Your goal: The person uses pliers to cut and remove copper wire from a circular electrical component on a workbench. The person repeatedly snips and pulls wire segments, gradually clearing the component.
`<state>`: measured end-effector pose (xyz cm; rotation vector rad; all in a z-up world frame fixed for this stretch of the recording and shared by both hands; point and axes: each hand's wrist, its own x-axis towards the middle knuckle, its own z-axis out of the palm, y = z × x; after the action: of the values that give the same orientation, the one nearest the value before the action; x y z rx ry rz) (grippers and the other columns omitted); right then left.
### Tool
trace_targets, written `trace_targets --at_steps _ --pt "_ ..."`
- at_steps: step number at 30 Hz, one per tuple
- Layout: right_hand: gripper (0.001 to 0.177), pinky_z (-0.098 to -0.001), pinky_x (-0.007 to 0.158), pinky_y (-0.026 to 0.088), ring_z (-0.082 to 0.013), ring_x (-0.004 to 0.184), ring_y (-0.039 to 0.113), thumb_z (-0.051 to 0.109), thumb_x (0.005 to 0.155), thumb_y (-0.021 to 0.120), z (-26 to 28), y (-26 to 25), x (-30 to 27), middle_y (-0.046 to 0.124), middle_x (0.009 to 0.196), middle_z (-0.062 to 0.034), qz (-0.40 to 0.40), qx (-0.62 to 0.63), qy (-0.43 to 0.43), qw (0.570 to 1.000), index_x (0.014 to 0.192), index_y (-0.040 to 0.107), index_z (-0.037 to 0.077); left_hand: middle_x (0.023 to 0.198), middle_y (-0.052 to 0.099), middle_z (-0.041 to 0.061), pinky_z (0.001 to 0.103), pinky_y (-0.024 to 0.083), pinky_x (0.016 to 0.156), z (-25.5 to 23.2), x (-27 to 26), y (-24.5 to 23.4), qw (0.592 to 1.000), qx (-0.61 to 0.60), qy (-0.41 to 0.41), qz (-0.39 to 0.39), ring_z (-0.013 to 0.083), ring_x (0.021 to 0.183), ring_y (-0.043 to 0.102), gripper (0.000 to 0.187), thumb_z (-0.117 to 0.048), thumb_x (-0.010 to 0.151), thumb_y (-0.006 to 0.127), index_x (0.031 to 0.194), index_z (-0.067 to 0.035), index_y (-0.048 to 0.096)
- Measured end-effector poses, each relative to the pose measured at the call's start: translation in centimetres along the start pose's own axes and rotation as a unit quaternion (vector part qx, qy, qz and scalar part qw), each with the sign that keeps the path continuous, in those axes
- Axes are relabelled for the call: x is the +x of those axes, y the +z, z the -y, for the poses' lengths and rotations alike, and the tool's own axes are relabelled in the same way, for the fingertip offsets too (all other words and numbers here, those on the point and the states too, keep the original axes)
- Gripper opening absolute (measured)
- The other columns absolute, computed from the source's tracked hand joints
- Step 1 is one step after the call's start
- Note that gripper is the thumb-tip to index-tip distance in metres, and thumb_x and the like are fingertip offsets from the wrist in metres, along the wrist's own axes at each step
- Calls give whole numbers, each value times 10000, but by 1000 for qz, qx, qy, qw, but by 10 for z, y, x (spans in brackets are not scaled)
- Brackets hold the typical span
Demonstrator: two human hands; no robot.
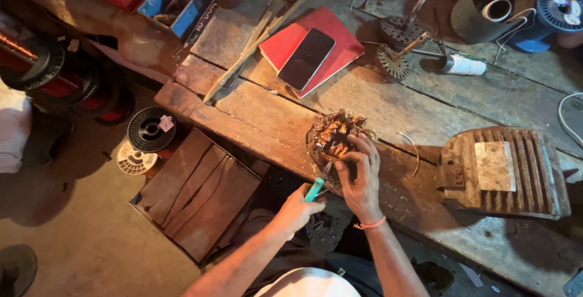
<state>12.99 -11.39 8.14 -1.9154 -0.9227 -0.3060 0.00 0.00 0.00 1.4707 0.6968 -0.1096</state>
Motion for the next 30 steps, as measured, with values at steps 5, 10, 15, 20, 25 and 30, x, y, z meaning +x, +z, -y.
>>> trace_targets --at_steps 5,10,15,20,25,30 --pt "184 -506 1219 308 -367 1466 430 196 994 672 -2 1 -1 572 1447 -128 10 4 14 1000 1075 573 64 785 715 133 354 523 707 -6 -5 13 995 58 34 -71 195 705 655 289 -207 848 738 1081 -42 690" --pt "176 -500 1212 293 -370 1456 425 192 995 666 -1 2 -2 584 1415 -124 13 1 20 1000 1077 578 63 770 731 141 367 529 677 -10 -4 12 990 38 110 -78 176 694 689 242 -186 844 726 1032 -35 707" --pt "144 -485 1193 316 -344 1417 462 169 995 668 1 2 0 640 1339 -93 7 1 26 1000 1055 584 69 684 688 166 376 495 611 0 2 14 990 65 79 -97 195 590 609 208 -221 881 731 977 -36 720" --pt "137 -481 1189 327 -328 1399 473 166 989 674 1 -1 1 659 1323 -86 12 -4 16 1000 1055 595 74 686 625 146 403 456 595 13 5 15 995 -44 78 -39 190 617 539 237 -227 922 748 988 -5 698" --pt "141 -483 1194 315 -337 1425 456 181 996 662 1 0 1 647 1337 -95 9 0 20 1000 1057 596 72 888 654 144 423 523 754 4 -7 -6 960 189 201 -39 318 864 671 287 -304 916 717 1061 -57 698" --pt "149 -480 1197 307 -341 1439 440 189 992 666 0 -1 0 640 1347 -99 12 8 24 1000 1054 598 72 1005 671 135 439 514 827 -20 -24 -14 974 156 161 -28 354 970 657 424 -381 884 707 1171 -75 646"
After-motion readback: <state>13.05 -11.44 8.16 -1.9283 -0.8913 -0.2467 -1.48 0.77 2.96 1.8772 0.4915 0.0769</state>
